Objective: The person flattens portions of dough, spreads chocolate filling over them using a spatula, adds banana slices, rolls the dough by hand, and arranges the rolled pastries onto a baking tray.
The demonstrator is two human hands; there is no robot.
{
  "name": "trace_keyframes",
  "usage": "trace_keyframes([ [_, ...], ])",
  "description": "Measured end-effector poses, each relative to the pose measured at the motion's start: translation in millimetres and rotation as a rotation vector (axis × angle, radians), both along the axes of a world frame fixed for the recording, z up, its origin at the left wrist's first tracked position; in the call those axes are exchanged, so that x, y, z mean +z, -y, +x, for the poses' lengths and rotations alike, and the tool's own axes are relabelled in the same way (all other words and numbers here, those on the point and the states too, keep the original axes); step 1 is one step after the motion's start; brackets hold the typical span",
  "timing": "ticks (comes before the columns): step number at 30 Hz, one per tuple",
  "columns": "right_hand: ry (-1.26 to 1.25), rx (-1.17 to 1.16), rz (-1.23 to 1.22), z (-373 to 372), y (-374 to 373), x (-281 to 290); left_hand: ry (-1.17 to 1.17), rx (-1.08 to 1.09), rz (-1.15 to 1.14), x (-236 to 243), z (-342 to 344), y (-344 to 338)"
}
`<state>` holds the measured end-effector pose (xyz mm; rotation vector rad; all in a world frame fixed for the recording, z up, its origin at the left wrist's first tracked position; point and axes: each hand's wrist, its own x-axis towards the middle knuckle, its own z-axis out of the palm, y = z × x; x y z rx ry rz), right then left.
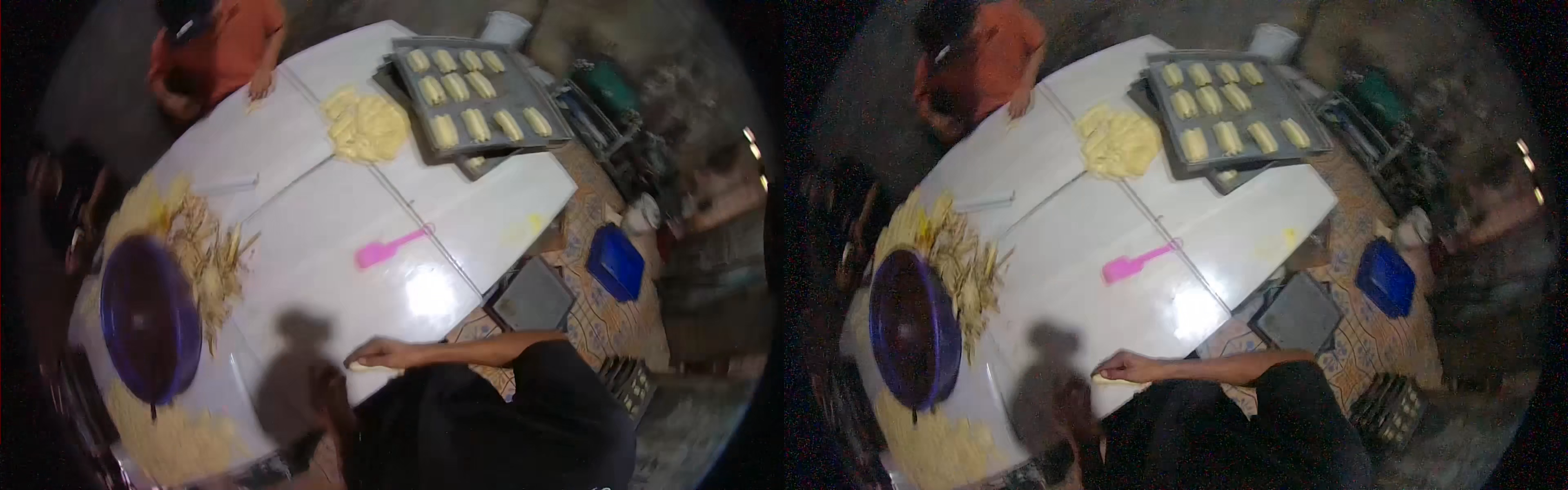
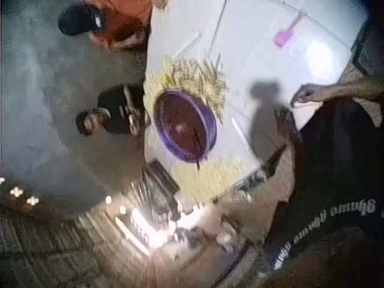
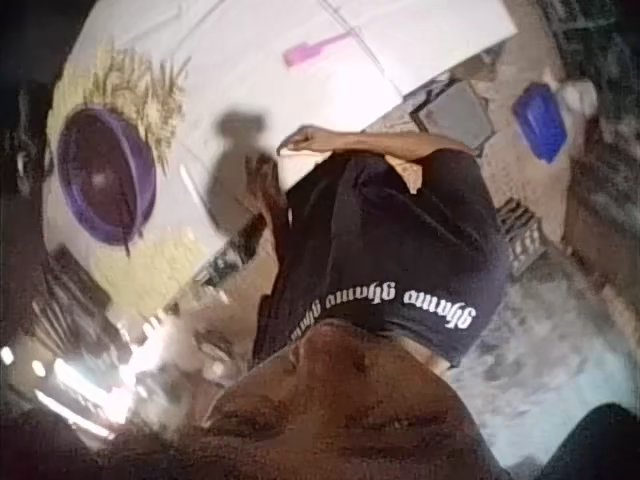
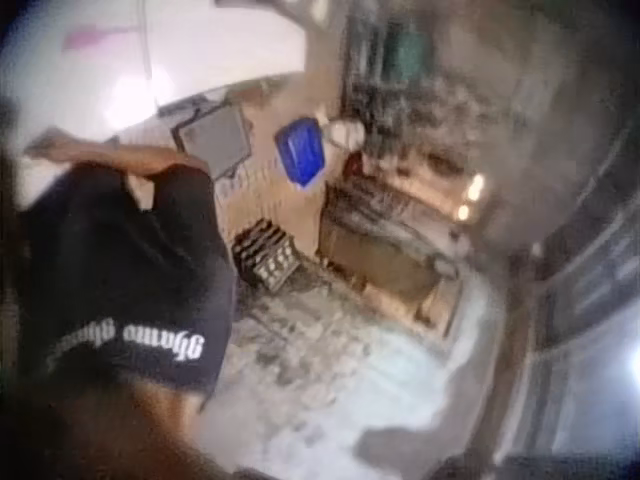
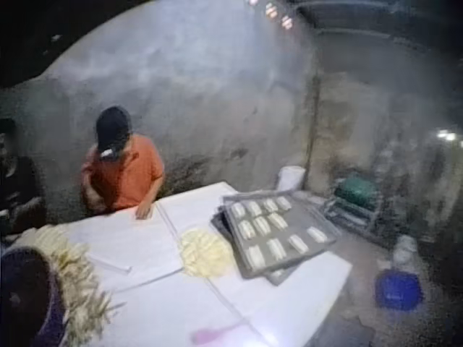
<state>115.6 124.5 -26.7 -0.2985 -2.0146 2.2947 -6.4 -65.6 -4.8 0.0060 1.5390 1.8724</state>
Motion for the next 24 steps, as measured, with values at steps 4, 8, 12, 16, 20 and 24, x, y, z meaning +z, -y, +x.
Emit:
trace_keyframes([
  [4, 0.202, -0.163, -1.488, 43, -24, 37, -0.148, -0.054, -0.064, 83, 12, -71],
  [8, -0.252, -0.333, -1.307, 93, -137, 28, -0.393, -0.209, 0.071, 24, 5, -98],
  [12, 0.081, -1.067, 0.228, 154, -288, 181, -0.405, -0.320, -0.196, 30, 25, -137],
  [16, -0.272, -1.317, 0.734, 189, -439, 242, -0.497, -0.325, -0.340, 29, 70, -177],
  [20, -0.135, -1.402, 0.919, 234, -600, 195, -0.519, -0.363, -0.433, 20, 126, -214],
  [24, 0.611, -1.396, 0.949, 261, -641, 107, -0.540, -0.427, -0.481, 14, 169, -232],
])
